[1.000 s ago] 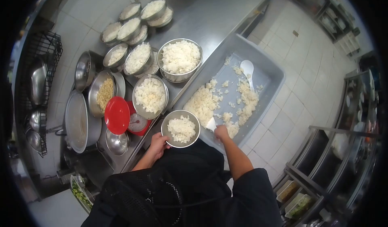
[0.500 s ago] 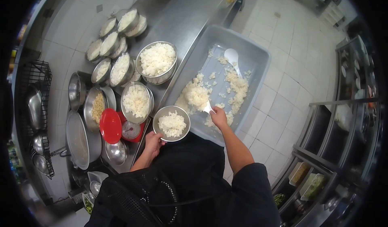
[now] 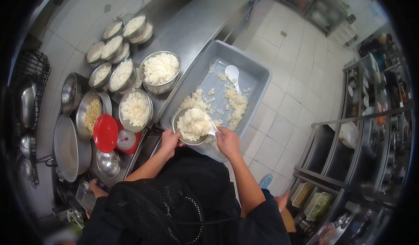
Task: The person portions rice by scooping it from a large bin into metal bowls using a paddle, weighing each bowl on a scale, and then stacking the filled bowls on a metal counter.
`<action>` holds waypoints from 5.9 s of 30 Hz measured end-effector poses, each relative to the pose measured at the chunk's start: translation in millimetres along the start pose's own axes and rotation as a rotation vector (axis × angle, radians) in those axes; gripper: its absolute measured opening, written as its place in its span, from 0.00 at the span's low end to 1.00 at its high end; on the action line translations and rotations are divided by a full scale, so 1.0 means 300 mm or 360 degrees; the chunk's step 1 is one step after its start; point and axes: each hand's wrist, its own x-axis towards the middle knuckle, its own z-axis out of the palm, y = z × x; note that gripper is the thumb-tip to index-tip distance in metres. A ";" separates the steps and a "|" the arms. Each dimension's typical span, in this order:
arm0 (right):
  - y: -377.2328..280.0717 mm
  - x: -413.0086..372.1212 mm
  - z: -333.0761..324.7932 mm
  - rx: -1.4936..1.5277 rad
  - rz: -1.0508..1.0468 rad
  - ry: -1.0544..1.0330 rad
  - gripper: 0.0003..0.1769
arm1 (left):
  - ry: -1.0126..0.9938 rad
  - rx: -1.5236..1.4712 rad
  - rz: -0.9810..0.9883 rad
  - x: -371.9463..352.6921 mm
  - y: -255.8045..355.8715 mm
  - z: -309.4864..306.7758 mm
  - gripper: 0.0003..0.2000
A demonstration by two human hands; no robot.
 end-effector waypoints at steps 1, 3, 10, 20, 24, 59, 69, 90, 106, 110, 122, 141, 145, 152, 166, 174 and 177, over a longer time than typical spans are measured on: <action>0.001 -0.004 -0.012 -0.0058 0.0008 -0.0050 0.17 | 0.0004 -0.0007 0.0005 -0.008 0.000 0.004 0.02; 0.019 -0.005 -0.017 -0.0038 0.0106 -0.0139 0.18 | -0.0040 0.0023 0.0010 -0.019 -0.002 0.006 0.03; 0.138 0.048 0.037 0.0356 0.0304 -0.0370 0.18 | -0.0014 -0.0025 0.0051 -0.036 -0.050 -0.020 0.02; 0.106 0.101 0.035 0.0376 0.0038 -0.0157 0.16 | 0.0041 -0.0043 0.0093 -0.045 -0.039 -0.028 0.03; 0.116 0.099 0.029 0.0307 -0.0117 -0.0155 0.15 | 0.0048 -0.0069 0.0109 -0.056 -0.043 -0.035 0.02; 0.041 0.091 -0.046 0.0885 0.0441 -0.0151 0.14 | 0.1122 -0.1258 0.0639 -0.336 0.125 -0.829 0.06; -0.199 0.166 -0.180 0.0619 0.0205 -0.0230 0.15 | 0.1100 -0.1134 0.0680 -0.346 0.102 -0.805 0.08; -1.160 0.058 0.278 0.0048 -0.1249 -0.0710 0.17 | 0.1486 -0.1217 0.0803 -0.292 0.114 -0.788 0.14; -1.145 0.115 0.482 0.0054 -0.1229 -0.0627 0.16 | 0.1369 -0.1308 0.0766 -0.333 0.131 -0.776 0.14; -1.124 0.170 0.514 0.0300 -0.0935 -0.0989 0.15 | 0.1374 -0.1320 0.0739 -0.334 0.126 -0.778 0.14; -1.198 0.139 0.466 0.0524 -0.0881 -0.1207 0.15 | 0.1526 -0.1341 0.0704 -0.334 0.149 -0.764 0.17; -1.193 0.140 0.472 0.0449 -0.0815 -0.1243 0.17 | 0.1514 -0.1344 0.0732 -0.328 0.149 -0.783 0.16; -1.237 0.072 0.416 0.0361 -0.1670 -0.0540 0.16 | 0.1559 -0.1340 0.0667 -0.321 0.166 -0.783 0.17; -1.239 0.060 0.372 0.0028 -0.2150 -0.0258 0.21 | 0.1606 -0.1331 0.0678 -0.314 0.185 -0.777 0.18; -0.708 0.128 0.245 0.1283 -0.0597 -0.0361 0.14 | 0.1308 -0.1158 0.0885 -0.270 0.249 -0.948 0.03; -0.079 -0.006 -0.018 0.0981 0.0010 0.0282 0.14 | 0.0989 -0.0987 0.1349 0.103 0.776 -1.134 0.04; -0.037 -0.082 -0.008 0.0903 0.0165 0.0381 0.14 | 0.1002 -0.0562 0.1349 0.408 0.902 -1.236 0.02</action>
